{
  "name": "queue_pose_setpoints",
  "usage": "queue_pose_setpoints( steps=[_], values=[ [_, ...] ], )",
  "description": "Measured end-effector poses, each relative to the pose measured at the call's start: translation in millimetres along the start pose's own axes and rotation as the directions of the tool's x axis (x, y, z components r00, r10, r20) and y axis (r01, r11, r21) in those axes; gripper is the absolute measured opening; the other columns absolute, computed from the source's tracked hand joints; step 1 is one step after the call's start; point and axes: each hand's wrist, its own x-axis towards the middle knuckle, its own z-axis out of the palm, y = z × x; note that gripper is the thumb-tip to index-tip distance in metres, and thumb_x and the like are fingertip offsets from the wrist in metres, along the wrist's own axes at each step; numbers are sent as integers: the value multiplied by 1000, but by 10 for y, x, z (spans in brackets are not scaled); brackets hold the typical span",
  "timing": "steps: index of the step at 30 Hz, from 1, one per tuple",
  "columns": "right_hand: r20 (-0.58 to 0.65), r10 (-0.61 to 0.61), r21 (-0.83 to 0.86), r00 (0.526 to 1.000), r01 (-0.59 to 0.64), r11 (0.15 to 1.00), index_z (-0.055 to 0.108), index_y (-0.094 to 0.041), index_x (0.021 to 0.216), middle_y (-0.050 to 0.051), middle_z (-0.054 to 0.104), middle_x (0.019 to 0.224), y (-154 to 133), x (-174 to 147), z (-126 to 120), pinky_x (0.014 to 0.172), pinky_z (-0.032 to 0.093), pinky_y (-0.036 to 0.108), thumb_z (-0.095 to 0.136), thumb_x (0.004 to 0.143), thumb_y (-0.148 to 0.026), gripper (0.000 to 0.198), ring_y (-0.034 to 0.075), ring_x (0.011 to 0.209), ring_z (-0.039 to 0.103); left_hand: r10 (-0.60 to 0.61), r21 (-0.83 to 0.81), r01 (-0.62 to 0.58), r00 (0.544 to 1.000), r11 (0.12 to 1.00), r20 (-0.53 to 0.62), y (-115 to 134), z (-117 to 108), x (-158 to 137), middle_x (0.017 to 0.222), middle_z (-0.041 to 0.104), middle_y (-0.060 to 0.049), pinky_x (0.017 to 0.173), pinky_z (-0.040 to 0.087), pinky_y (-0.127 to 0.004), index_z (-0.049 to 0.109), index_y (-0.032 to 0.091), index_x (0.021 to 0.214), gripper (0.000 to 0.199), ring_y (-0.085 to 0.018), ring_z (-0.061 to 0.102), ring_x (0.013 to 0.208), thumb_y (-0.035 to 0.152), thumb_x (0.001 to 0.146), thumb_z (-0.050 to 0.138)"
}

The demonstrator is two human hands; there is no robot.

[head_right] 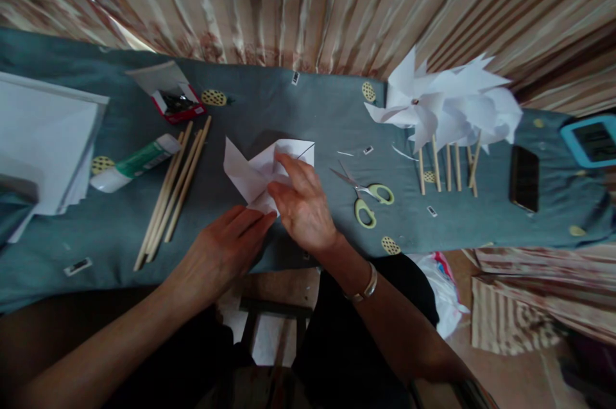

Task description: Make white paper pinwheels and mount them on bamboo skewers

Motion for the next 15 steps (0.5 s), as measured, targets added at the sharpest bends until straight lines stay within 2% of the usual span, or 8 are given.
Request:
queue_pose_setpoints(
  steps=[9,15],
  values=[
    [62,-54,-64,997,58,996,64,-28,126,5,46,155,20,-175,35,117,39,54,42,98,-19,37,28,146,37,3,34,-4,1000,999,5,-12,-8,15,96,69,-11,77,60,-37,63,5,115,26,-24,64,85,5,91,54],
    [52,-83,-110,995,89,990,58,-26,132,9,46,154,13,-224,94,115,40,53,40,99,-18,39,28,146,37,7,45,-7,1000,999,-3,-12,7,15,92,68,-10,74,59,-37,64,6,113,24,-24,63,82,7,92,52]
  ],
)
